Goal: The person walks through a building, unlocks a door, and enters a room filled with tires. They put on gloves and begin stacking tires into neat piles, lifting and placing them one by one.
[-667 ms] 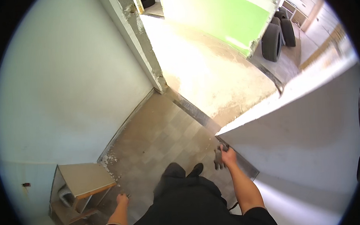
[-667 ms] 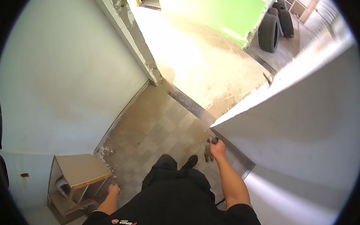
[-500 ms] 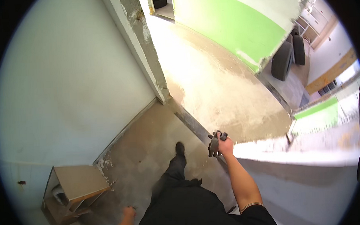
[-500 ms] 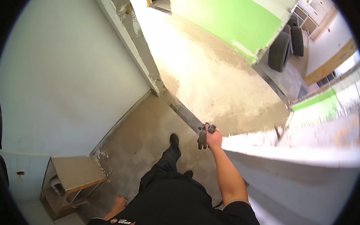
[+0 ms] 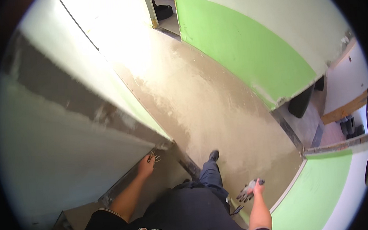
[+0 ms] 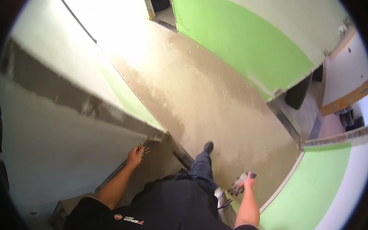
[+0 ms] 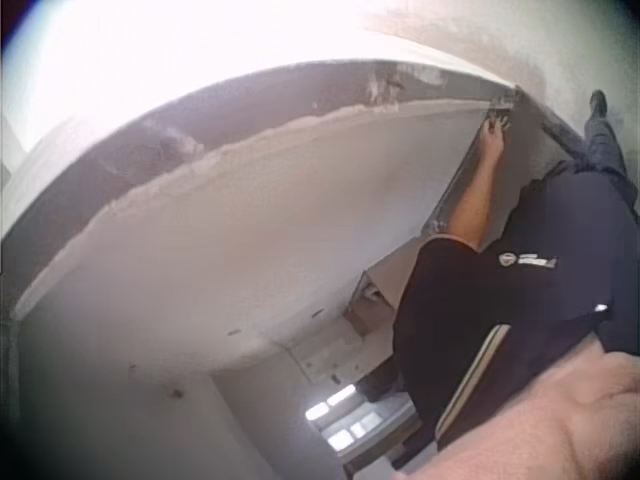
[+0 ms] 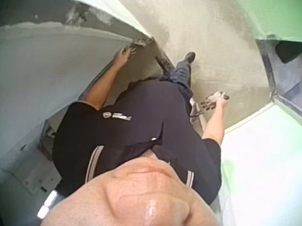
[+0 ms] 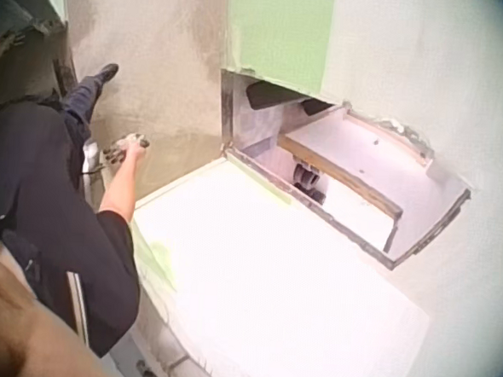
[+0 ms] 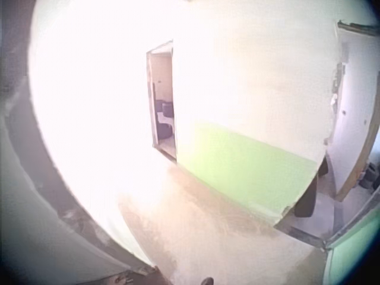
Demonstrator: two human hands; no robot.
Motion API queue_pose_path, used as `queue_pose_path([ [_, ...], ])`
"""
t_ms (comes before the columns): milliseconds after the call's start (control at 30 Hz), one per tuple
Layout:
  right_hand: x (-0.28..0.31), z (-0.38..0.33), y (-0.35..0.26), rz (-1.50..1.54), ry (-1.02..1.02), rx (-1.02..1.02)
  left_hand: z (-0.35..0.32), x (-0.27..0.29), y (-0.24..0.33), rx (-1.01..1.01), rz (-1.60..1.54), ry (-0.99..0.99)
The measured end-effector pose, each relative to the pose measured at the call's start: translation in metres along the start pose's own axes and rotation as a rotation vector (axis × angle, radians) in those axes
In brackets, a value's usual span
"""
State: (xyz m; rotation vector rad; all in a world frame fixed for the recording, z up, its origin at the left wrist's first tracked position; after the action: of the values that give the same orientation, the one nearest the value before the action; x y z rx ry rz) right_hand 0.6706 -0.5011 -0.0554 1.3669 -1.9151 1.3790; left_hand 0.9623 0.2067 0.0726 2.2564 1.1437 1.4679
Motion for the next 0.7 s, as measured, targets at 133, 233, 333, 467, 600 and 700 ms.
queue_pose_path([
  [133,-0.015,0.062,-0.055,-0.245,-0.047,-0.134,0.099,-0.035,0.109,-0.009,-0.157,-0.096],
  [233,-0.053,0.115,-0.187,-0.253,-0.152,-0.161,0.126,-0.038,0.123,0.038,0.012,0.297],
  [333,-0.111,0.162,-0.39,-0.409,-0.165,0.07,0.142,-0.078,0.082,0.359,0.049,0.093],
  [467,-0.213,0.171,-0.661,-0.317,-0.213,0.401,0.151,-0.145,0.035,0.721,0.027,-0.245],
  [600,-0.319,0.14,-0.895,-0.226,-0.306,0.587,0.231,-0.167,0.049,0.79,-0.021,-0.227],
  [700,-0.378,0.118,-1.011,-0.196,-0.328,0.612,0.352,-0.123,0.09,0.777,-0.052,-0.223],
])
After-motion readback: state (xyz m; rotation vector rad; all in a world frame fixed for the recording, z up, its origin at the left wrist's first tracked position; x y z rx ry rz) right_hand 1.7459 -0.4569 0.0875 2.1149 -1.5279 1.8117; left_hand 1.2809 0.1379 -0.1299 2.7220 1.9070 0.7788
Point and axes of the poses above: each hand's wrist, its own z-axis towards the middle knuckle, its own x-axis out of the back of the hand, y = z × x, the point moved 7 cm from there along z, towards the middle knuckle, and after that the axes turned 8 degrees about z, right-handed, at the moved point
